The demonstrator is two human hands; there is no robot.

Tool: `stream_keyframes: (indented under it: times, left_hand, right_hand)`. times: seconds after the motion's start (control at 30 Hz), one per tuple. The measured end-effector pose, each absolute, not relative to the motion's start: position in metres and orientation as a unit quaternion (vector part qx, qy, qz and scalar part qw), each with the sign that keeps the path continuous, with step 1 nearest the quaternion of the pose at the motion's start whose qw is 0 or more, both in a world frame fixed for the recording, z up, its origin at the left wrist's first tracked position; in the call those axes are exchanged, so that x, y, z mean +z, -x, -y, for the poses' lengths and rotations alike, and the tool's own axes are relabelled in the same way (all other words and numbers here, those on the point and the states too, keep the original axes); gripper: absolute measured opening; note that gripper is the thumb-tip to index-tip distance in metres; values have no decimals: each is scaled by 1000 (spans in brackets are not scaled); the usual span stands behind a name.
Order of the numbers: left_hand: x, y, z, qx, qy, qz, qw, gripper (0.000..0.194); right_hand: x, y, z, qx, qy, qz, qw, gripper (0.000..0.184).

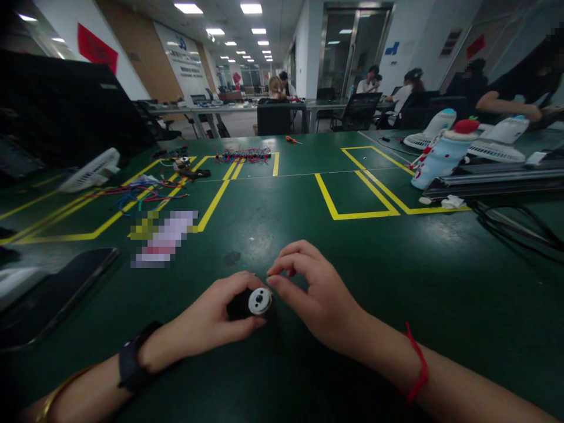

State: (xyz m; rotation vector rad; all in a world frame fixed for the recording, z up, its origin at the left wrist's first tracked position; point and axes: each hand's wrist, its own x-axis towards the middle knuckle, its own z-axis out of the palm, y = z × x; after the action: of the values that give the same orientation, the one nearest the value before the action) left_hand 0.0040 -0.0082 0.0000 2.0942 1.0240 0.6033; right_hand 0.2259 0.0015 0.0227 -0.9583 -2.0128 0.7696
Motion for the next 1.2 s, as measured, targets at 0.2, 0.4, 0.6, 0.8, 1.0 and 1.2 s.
stream_keyframes:
  times: [0.2, 0.4, 0.6, 0.8, 1.0, 1.2]
  left_hand:
    - [1, -2, 8, 236, -809, -388, 372, 27]
    - [0, -1, 9, 229, -807, -389, 381, 28]
    - [1, -2, 8, 227, -805, -389, 386, 28]
    - [0, -2, 7, 223, -806, -391, 384, 27]
    - [-4, -2, 7, 226, -807, -390, 381, 27]
    - [-3, -2, 6, 219, -806, -393, 384, 26]
  right_hand:
    - [16, -255, -11, 326, 355, 856, 188, 7]
    - [7, -255, -11, 308, 350, 876, 123, 8]
    - [8, -256, -10, 314, 361, 869, 125, 10]
    - [9, -259, -9, 359, 373, 834, 189, 15]
    - [6, -258, -10, 352, 373, 829, 222, 14]
    - [5, -258, -8, 339, 373, 835, 222, 16]
